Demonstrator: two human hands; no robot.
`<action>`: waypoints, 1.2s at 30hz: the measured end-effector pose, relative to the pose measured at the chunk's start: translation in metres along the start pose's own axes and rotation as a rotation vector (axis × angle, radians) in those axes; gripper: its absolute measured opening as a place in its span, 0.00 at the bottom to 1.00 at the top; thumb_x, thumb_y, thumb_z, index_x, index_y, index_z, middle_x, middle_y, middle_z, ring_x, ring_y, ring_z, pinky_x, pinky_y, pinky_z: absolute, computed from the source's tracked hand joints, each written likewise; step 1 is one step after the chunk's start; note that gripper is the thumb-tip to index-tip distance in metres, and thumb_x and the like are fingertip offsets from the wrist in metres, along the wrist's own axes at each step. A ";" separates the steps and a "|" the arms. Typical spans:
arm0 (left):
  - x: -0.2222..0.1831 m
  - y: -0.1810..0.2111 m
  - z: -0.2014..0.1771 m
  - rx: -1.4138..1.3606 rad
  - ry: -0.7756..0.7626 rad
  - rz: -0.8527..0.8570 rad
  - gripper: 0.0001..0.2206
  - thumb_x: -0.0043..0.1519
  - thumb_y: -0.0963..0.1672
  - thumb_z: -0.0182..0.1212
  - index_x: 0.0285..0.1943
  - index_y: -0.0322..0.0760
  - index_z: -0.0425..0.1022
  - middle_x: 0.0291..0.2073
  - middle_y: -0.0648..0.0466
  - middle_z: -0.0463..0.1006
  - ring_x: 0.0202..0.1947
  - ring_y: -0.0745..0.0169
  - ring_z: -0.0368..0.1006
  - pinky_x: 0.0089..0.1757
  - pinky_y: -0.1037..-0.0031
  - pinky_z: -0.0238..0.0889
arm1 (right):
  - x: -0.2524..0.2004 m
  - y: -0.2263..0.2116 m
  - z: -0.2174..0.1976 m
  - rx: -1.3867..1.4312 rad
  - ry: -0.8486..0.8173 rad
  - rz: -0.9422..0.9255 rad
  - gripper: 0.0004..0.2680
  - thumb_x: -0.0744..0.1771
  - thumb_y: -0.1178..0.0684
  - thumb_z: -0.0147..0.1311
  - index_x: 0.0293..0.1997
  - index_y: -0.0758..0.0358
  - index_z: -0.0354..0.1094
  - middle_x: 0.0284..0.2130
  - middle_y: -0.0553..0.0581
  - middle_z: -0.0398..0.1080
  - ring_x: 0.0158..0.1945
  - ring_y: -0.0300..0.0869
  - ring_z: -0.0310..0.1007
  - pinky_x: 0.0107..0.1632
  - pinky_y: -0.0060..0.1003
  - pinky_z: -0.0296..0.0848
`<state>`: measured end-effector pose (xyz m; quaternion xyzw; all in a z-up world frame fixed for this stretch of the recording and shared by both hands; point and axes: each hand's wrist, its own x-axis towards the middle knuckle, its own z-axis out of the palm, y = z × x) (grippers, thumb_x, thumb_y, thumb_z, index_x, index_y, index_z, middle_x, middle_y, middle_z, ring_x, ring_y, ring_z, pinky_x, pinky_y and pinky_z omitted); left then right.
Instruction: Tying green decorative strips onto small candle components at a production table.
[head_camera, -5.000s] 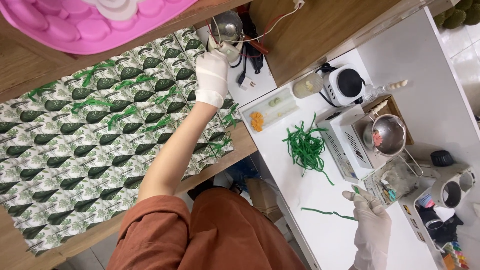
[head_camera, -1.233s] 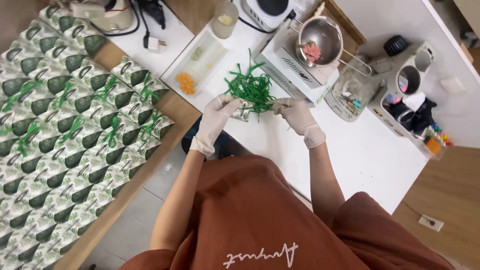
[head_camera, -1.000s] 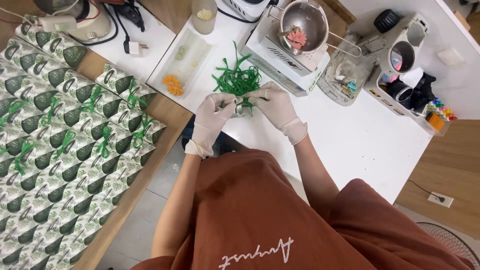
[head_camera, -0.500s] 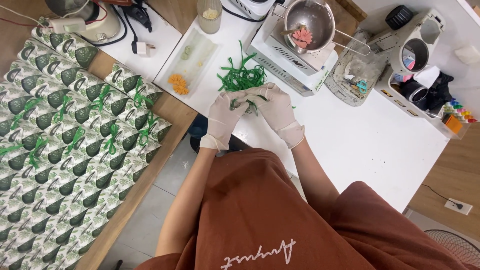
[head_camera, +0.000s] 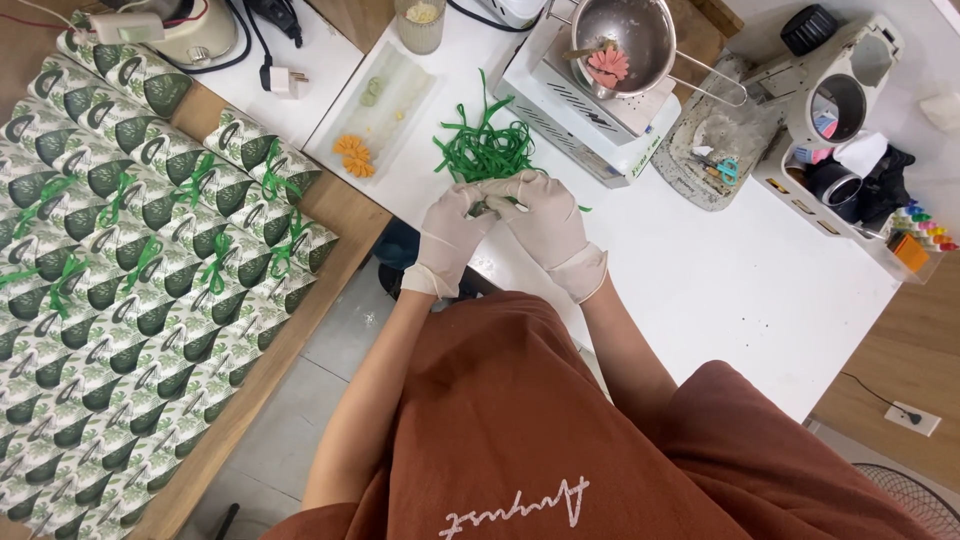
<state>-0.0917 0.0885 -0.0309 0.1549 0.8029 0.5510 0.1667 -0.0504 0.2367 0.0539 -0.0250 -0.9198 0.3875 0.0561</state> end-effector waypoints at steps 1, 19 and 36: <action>0.000 -0.002 0.001 0.000 0.002 -0.001 0.13 0.57 0.42 0.68 0.48 0.28 0.78 0.46 0.43 0.80 0.45 0.49 0.78 0.47 0.69 0.70 | 0.000 0.002 0.000 0.000 -0.002 -0.001 0.08 0.64 0.58 0.62 0.46 0.56 0.80 0.35 0.55 0.77 0.40 0.47 0.75 0.44 0.39 0.75; -0.008 0.010 -0.007 -0.074 0.113 -0.038 0.08 0.60 0.42 0.67 0.45 0.32 0.82 0.45 0.48 0.81 0.43 0.56 0.80 0.45 0.71 0.71 | -0.005 0.000 -0.006 0.078 0.064 -0.082 0.08 0.65 0.61 0.63 0.46 0.59 0.79 0.41 0.53 0.78 0.43 0.42 0.76 0.48 0.34 0.76; -0.026 0.007 0.007 0.305 0.066 0.091 0.12 0.56 0.46 0.74 0.43 0.36 0.83 0.41 0.47 0.80 0.40 0.49 0.76 0.43 0.64 0.68 | -0.012 -0.017 -0.012 -0.046 0.015 -0.012 0.09 0.63 0.54 0.63 0.46 0.53 0.81 0.37 0.52 0.79 0.38 0.47 0.76 0.46 0.37 0.76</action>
